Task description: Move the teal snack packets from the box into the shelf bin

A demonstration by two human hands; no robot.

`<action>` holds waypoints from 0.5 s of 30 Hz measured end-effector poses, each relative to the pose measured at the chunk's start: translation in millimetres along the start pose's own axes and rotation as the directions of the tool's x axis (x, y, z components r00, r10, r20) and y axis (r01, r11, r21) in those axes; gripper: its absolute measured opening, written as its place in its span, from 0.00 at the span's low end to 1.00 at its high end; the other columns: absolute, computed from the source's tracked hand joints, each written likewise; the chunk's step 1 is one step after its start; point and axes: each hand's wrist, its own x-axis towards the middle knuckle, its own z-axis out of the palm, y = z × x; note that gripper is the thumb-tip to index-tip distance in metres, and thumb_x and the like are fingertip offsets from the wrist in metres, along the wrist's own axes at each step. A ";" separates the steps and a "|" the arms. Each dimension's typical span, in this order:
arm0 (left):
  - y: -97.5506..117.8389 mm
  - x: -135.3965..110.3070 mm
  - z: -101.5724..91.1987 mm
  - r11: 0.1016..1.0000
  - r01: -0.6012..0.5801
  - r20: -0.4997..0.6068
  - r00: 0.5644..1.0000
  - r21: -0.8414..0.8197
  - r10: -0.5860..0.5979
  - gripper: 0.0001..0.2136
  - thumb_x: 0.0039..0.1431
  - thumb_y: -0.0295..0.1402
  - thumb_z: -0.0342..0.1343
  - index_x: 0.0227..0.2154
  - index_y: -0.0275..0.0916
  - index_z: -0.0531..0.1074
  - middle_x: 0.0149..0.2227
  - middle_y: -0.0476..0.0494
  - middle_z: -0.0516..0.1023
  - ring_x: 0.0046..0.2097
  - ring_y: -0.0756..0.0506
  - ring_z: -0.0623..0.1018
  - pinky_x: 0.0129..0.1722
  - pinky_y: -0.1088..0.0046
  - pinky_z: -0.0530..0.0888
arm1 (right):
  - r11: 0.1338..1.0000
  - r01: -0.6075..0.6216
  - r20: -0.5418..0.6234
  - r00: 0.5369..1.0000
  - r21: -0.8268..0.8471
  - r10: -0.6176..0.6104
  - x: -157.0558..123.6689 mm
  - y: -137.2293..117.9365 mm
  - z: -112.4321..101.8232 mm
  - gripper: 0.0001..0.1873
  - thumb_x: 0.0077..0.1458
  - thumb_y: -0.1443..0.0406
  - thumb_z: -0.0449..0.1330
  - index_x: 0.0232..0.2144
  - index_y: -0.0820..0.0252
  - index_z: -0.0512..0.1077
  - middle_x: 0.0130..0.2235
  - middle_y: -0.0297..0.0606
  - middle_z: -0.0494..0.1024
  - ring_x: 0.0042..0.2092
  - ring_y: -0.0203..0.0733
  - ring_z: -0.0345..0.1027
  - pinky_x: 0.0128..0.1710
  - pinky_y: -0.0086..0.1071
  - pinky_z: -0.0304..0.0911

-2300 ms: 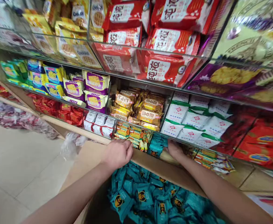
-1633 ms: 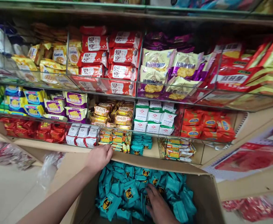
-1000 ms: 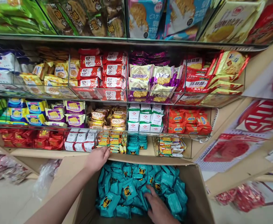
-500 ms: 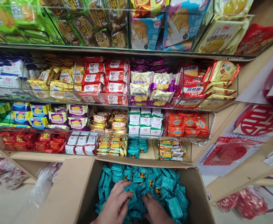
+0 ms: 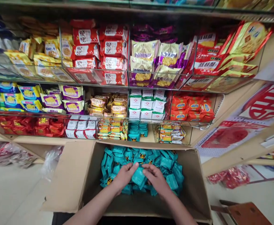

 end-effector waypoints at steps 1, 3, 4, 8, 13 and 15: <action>2.4 -0.6 4.2 0.999 -0.007 -0.001 1.000 -0.037 0.007 0.15 0.45 0.45 0.54 0.20 0.35 0.67 0.18 0.51 0.67 0.21 0.52 0.66 0.23 0.77 0.65 | 0.996 -0.012 -0.080 0.997 0.089 0.019 -2.3 -3.2 5.1 0.17 0.46 0.54 0.55 0.34 0.59 0.66 0.25 0.28 0.67 0.21 0.31 0.55 0.19 0.24 0.52; 5.5 -2.8 11.2 0.998 -0.006 -0.006 1.000 -0.070 0.006 0.16 0.47 0.45 0.53 0.21 0.36 0.65 0.18 0.53 0.65 0.21 0.54 0.64 0.22 0.79 0.63 | 0.978 0.005 -0.242 0.969 0.210 0.047 -5.7 -7.4 14.6 0.15 0.47 0.53 0.54 0.29 0.59 0.64 0.22 0.27 0.63 0.21 0.31 0.54 0.19 0.24 0.52; 6.4 -4.0 14.1 0.997 -0.016 -0.031 0.999 -0.081 0.013 0.16 0.46 0.46 0.53 0.21 0.36 0.64 0.19 0.53 0.65 0.22 0.54 0.64 0.22 0.80 0.62 | 0.974 0.026 -0.307 0.950 0.227 0.047 -6.6 -8.5 18.4 0.15 0.49 0.52 0.52 0.25 0.58 0.61 0.21 0.26 0.60 0.21 0.31 0.53 0.19 0.24 0.51; 7.3 -6.8 21.7 0.992 -0.091 -0.137 0.987 -0.084 0.079 0.16 0.45 0.47 0.53 0.21 0.36 0.63 0.19 0.53 0.64 0.23 0.54 0.64 0.24 0.79 0.63 | 0.994 0.112 -0.441 0.893 0.018 -0.092 -7.1 -9.1 24.0 0.17 0.52 0.53 0.49 0.19 0.57 0.55 0.20 0.26 0.54 0.22 0.31 0.51 0.21 0.24 0.51; 4.0 -6.1 23.9 0.992 -0.129 -0.254 0.959 -0.007 0.123 0.18 0.48 0.48 0.49 0.16 0.38 0.57 0.17 0.54 0.57 0.22 0.54 0.59 0.22 0.79 0.60 | 0.961 0.125 -0.455 0.861 -0.246 -0.228 -9.6 -9.9 21.1 0.16 0.54 0.54 0.46 0.24 0.58 0.60 0.23 0.30 0.63 0.27 0.36 0.58 0.27 0.27 0.55; 3.2 -6.1 22.5 0.984 -0.154 -0.274 0.946 0.092 0.174 0.19 0.49 0.47 0.49 0.15 0.39 0.55 0.17 0.54 0.54 0.22 0.54 0.56 0.21 0.79 0.58 | 0.945 0.109 -0.479 0.841 -0.308 -0.253 -11.7 -10.7 20.6 0.16 0.54 0.53 0.45 0.27 0.58 0.61 0.25 0.32 0.66 0.29 0.38 0.61 0.28 0.28 0.55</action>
